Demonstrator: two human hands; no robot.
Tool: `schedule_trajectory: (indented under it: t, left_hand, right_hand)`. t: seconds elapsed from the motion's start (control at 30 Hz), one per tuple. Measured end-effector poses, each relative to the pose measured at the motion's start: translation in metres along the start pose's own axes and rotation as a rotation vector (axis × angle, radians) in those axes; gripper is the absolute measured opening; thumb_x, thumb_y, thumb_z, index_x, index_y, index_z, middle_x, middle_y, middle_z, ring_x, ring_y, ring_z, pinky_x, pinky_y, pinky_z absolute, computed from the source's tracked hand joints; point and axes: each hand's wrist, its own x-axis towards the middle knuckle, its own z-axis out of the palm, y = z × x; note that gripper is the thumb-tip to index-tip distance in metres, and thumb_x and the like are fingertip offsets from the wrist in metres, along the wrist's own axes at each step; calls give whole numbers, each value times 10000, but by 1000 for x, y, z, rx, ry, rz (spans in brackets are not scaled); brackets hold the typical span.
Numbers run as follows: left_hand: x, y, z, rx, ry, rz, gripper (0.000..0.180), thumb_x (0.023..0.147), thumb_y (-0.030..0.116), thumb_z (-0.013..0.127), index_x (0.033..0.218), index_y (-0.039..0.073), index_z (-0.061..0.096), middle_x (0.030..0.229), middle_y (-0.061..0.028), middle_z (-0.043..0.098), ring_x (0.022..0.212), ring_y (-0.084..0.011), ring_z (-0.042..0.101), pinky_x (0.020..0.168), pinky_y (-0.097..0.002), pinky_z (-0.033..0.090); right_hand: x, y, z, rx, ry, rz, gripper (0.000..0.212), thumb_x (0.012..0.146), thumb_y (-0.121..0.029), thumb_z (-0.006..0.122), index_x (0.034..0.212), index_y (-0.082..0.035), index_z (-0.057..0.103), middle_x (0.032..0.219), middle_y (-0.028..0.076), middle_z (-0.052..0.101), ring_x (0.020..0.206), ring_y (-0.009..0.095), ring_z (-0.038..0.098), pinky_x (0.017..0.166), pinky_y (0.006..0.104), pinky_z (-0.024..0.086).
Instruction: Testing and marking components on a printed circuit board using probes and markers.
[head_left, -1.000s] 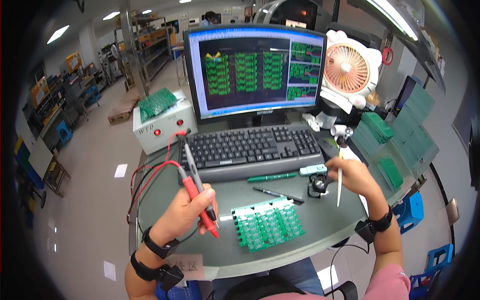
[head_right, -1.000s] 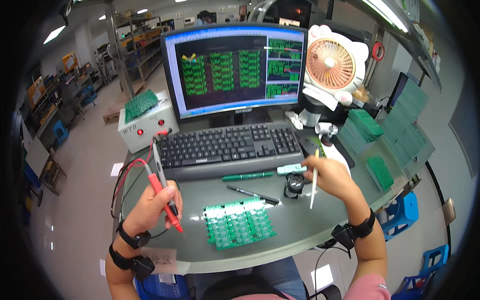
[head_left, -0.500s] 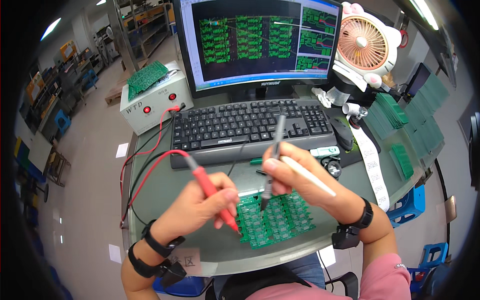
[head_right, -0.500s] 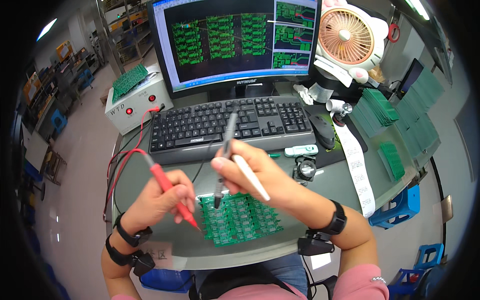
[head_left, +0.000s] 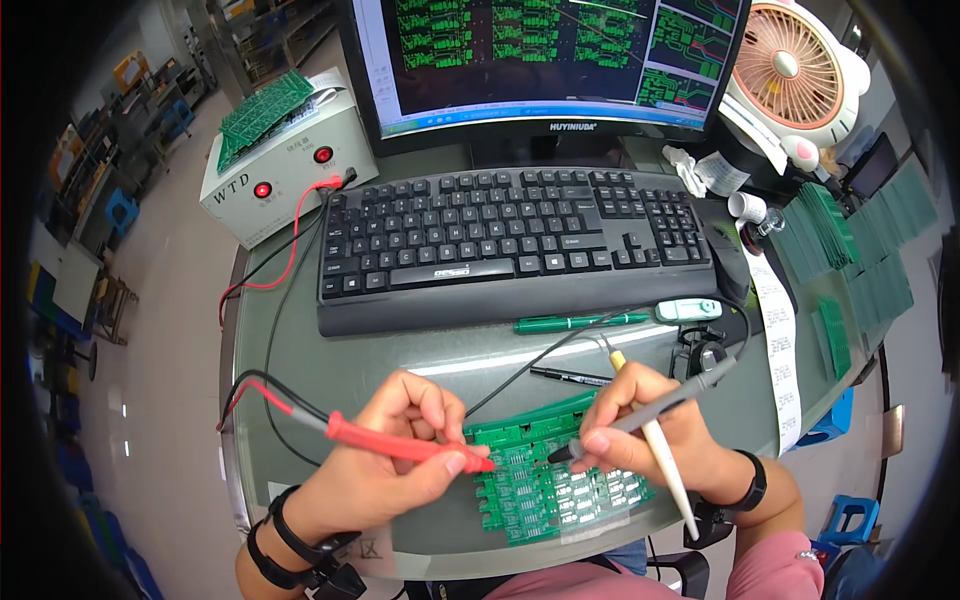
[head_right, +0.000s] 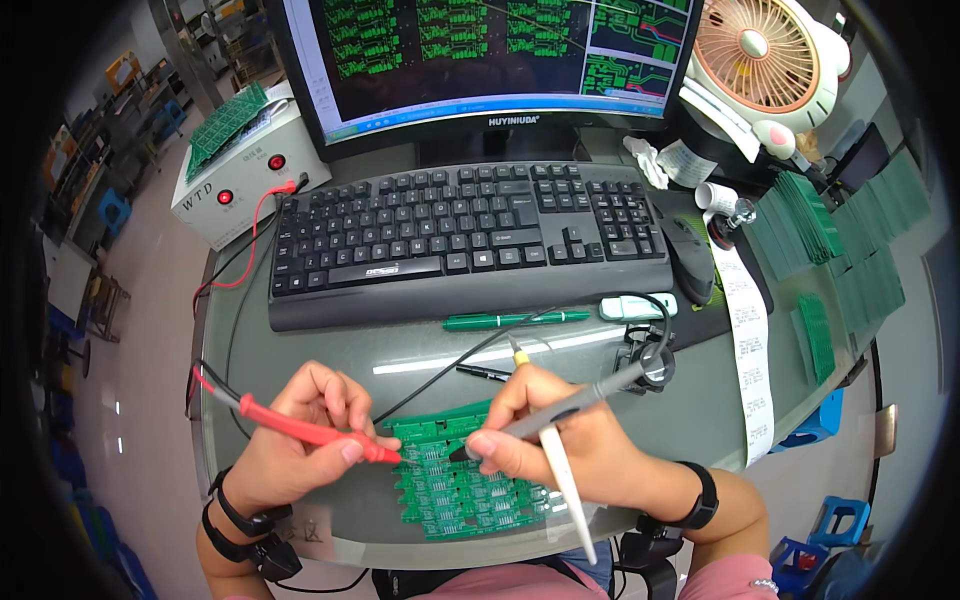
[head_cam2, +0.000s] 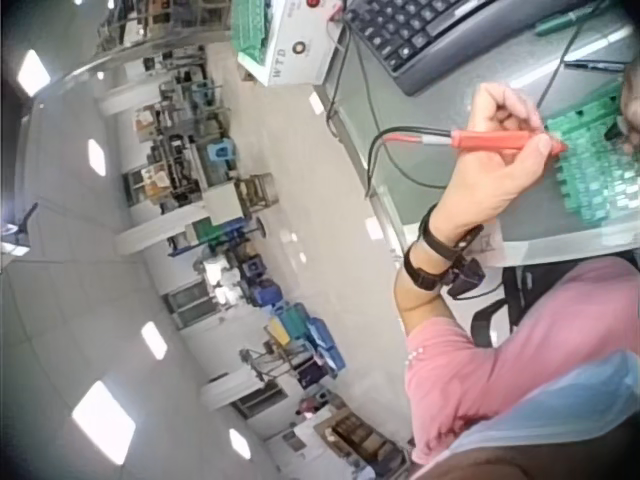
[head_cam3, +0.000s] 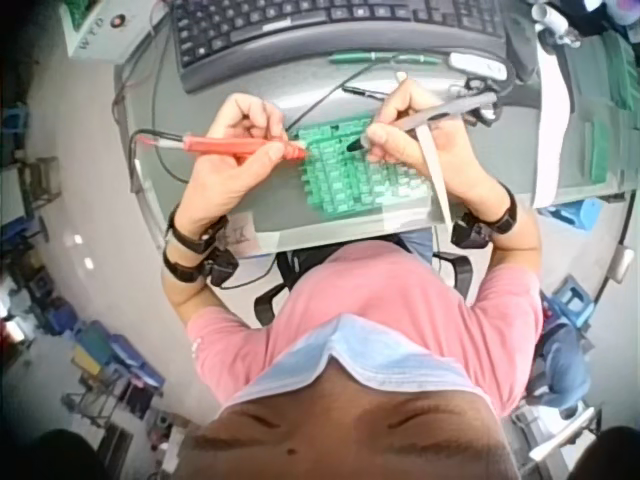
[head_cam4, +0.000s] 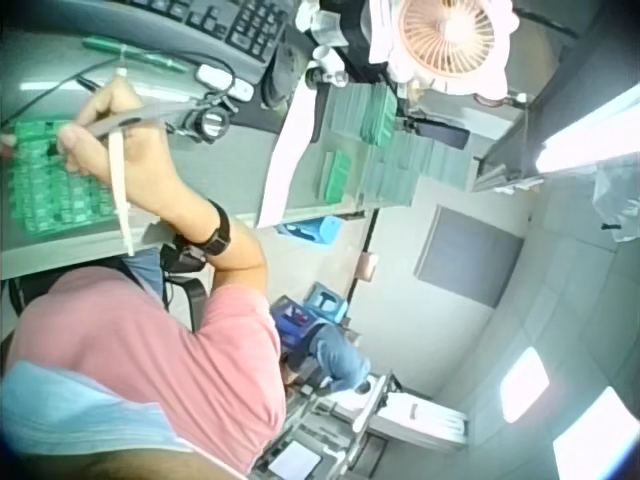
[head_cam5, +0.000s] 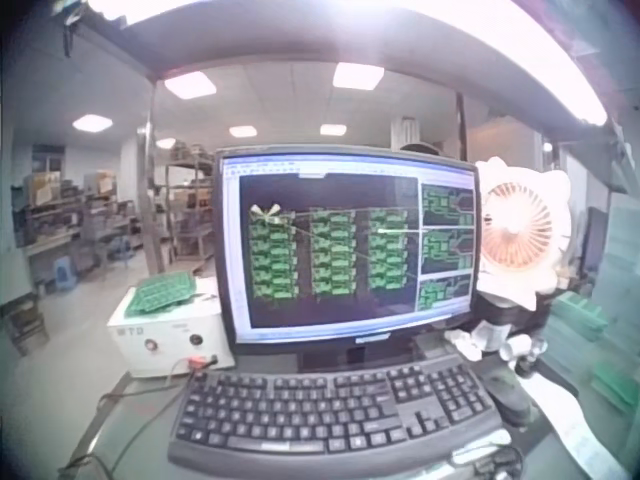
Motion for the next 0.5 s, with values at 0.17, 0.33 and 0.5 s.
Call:
schedule_trajectory:
  t: [0.17,0.33,0.5]
  left_hand:
    - [3,-8,6,26,26,0,312,877,-42,590,1020,77,340,1030,-70,446,949,-117,560,1011,-423,502]
    - [4,-10,5,79,31,18,318,872,-60,588,995,78,329,1014,-84,449,920,-141,617,1000,-450,521]
    - [4,-11,5,106,24,34,325,867,-69,589,998,79,331,1015,-90,449,919,-143,618,987,-442,531]
  right_hand:
    - [2,10,-1,-263,-12,-134,218,881,-157,736,878,-35,556,734,40,650,613,62,583,512,240,447]
    - [4,8,-4,-445,-141,-194,262,836,-99,774,895,-39,526,764,93,680,647,153,657,553,268,489]
    - [5,9,-2,-474,-135,-218,253,833,-88,774,889,-40,531,750,90,677,641,163,659,546,268,489]
